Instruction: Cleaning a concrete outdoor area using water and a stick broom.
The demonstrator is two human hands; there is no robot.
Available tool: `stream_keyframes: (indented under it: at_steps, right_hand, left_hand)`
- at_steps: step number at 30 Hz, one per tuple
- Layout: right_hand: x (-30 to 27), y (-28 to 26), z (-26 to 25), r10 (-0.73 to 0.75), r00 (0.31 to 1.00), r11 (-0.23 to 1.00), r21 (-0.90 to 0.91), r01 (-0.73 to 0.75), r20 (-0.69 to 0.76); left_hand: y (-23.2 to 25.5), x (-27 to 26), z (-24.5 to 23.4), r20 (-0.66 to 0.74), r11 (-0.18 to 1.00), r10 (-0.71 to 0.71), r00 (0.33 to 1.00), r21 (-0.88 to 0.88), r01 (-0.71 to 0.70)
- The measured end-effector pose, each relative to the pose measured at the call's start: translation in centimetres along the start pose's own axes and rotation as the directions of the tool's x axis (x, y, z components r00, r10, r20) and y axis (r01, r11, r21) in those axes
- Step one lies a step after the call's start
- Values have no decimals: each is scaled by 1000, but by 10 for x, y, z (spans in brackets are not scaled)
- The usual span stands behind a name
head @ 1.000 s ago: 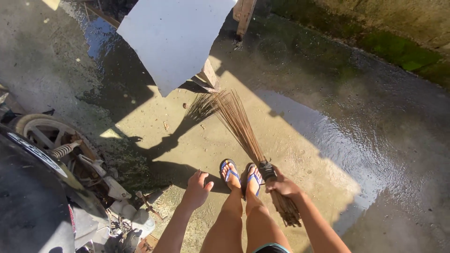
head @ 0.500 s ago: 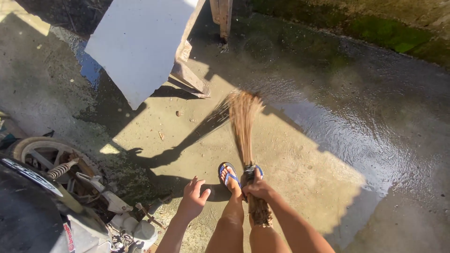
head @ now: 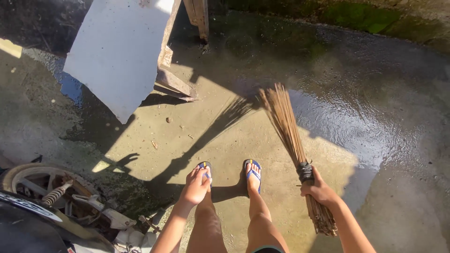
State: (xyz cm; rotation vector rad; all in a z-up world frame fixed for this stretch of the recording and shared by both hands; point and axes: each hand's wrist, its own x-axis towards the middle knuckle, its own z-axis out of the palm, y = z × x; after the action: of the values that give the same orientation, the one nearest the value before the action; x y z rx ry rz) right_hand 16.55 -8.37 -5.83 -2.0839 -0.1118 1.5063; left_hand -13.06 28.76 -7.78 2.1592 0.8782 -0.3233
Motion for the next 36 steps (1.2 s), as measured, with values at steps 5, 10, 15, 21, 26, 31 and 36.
stream_keyframes:
  at_steps: [5, 10, 15, 21, 26, 31, 36]
  right_hand:
    - [17, -30, 97, 219, 972, 900, 401, -169, -81]
    - [-6, -150, 284, 171, 940, 960, 162, -226, 295]
    - [-9, -189, 332, -3, 938, 976, 206, -73, 347]
    - [-77, -167, 210, 126, 983, 851, 494, -178, 135]
    - [-85, -175, 167, 431, 887, 805, 516, -292, -169]
    - [-6, -169, 260, 392, 913, 629, 692, -353, 110]
    - [150, -84, 458, 102, 914, 771, 549, -323, 394]
  left_hand:
    - [-46, 12, -33, 35, 999, 41, 999, -6, -41]
    - [-113, 16, -77, -55, 997, 71, 996, 4, -71]
    - [-165, -6, -128, -55, 994, -113, 992, 9, 113]
    - [-213, -15, -124, -120, 976, -174, 977, -154, 155]
    - [-226, -20, -106, -119, 982, -160, 980, -121, 146]
    - [-241, -28, -102, -176, 970, -194, 965, -178, 163]
    - [-251, -49, -116, -234, 934, -287, 929, -282, 218]
